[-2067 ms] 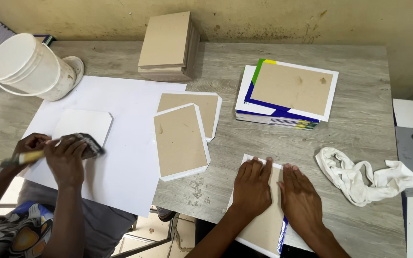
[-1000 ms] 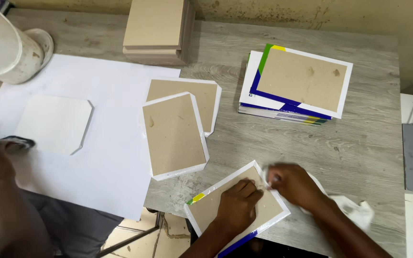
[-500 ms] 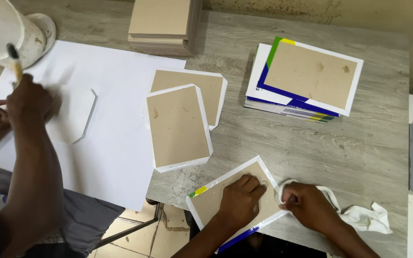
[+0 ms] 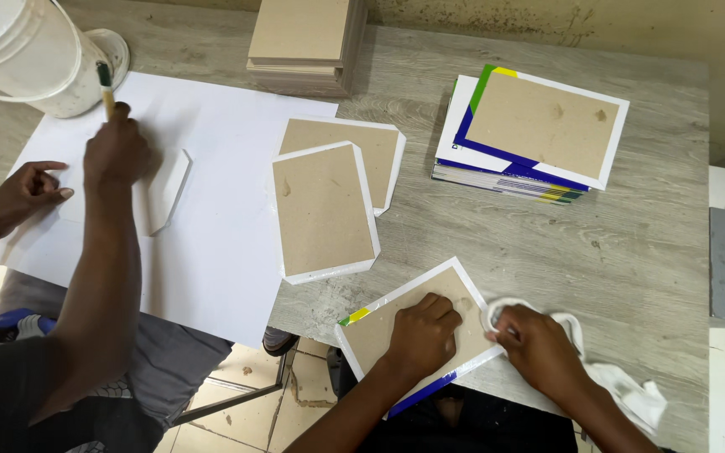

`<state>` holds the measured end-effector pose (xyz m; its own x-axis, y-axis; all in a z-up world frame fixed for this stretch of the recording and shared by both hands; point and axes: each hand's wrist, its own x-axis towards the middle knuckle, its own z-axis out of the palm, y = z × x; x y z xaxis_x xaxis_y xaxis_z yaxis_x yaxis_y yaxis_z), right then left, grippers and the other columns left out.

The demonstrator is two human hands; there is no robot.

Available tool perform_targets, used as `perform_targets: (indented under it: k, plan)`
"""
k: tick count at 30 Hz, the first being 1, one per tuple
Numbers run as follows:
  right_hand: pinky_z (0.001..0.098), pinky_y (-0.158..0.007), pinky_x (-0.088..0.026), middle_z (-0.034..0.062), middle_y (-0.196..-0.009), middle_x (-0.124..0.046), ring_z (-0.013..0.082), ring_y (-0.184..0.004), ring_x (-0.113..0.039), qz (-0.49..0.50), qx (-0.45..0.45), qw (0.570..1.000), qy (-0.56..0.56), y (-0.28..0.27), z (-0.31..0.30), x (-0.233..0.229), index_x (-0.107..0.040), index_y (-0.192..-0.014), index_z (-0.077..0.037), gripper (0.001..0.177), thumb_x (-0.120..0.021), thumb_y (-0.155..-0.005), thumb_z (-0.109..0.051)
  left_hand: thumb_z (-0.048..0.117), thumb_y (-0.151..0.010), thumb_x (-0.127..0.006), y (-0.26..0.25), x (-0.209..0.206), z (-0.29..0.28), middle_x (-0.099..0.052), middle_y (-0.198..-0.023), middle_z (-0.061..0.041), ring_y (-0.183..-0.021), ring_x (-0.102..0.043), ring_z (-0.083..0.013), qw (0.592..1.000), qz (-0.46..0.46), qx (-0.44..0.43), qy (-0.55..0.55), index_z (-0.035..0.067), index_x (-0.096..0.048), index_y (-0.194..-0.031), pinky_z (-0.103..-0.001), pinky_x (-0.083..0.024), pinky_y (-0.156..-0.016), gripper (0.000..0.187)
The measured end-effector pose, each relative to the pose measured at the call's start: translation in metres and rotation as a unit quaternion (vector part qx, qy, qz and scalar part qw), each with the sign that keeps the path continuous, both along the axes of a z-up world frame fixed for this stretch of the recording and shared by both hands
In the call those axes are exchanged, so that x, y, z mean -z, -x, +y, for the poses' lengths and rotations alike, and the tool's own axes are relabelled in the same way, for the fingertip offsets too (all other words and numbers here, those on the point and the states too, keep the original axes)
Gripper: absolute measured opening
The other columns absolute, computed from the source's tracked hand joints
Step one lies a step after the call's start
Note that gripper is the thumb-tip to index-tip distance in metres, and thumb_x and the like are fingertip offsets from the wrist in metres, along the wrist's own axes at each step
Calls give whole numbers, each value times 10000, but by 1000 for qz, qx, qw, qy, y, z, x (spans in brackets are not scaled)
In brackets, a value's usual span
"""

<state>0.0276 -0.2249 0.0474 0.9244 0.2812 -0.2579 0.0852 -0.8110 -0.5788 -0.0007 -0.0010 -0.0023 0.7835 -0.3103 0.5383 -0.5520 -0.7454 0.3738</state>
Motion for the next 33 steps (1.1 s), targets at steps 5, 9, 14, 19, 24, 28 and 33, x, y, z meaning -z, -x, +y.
perform_targets:
  k: [5, 9, 14, 19, 24, 28, 33]
  plan:
    - [304, -731, -496, -53, -897, -815, 131, -735, -683, 63, 87, 994, -25, 37, -32, 4, -820, -843, -143, 175, -908, -852, -293, -34, -815, -558, 13, -26, 10, -751, -1295, -46, -1280, -685, -232, 970, 179, 20, 161, 94, -801, -1178, -386, -632, -872, 455]
    - [320, -869, -591, -13, -1114, -844, 164, -988, -792, -80, 33, 996, -33, 51, -68, 33, -877, -1074, -174, 220, -771, -924, -296, -33, -935, -510, 71, -56, 37, -655, -1345, -164, -1305, -610, -359, 948, 107, -131, 269, 13, -685, -1317, -486, -526, -1122, 422]
    - [420, -815, -532, 159, -1108, -717, 264, -940, -644, -341, 146, 928, 14, 30, -79, 36, -761, -1412, 57, 436, -882, -1049, -153, 315, -881, -789, 112, -71, 53, -707, -1288, -47, -1157, -721, -192, 570, 378, -467, 560, 142, -433, -1566, -377, -587, -971, 790]
    - [432, -871, -508, 179, -1186, -651, 284, -994, -615, -356, 58, 928, -91, 25, -8, -27, -743, -1356, 29, 360, -814, -1037, -121, 21, -926, -771, 129, -73, 46, -785, -964, -127, -853, -712, -210, 519, 389, -342, 680, 4, -777, -1091, -353, -588, -778, 166]
    - [485, -1199, -421, 76, -1469, -676, 320, -1400, -584, -342, -233, 901, -132, 27, 78, -99, -650, -1439, -105, 598, -797, -914, -352, 62, -854, -862, 137, -68, 36, -728, -787, -61, -685, -635, -133, 633, 355, -203, 657, 41, -717, -883, -282, -491, -611, 149]
    - [373, -903, -435, -71, -915, -805, 178, -885, -743, -161, -291, 934, -129, 18, 91, -121, -778, -1076, -221, 207, -643, -1025, -369, 121, -915, -816, 136, -124, 38, -596, -845, 15, -789, -558, -85, 718, 424, -165, 527, 116, -672, -957, -260, -470, -689, 149]
    - [265, -761, -532, -171, -844, -901, 67, -790, -809, 4, -273, 956, -109, 21, 77, -146, -860, -903, -275, 282, -654, -987, -449, 252, -936, -772, 119, -163, 44, -732, -1157, -36, -1057, -684, -83, 726, 430, -35, 535, 115, -647, -1336, -223, -561, -813, 441]
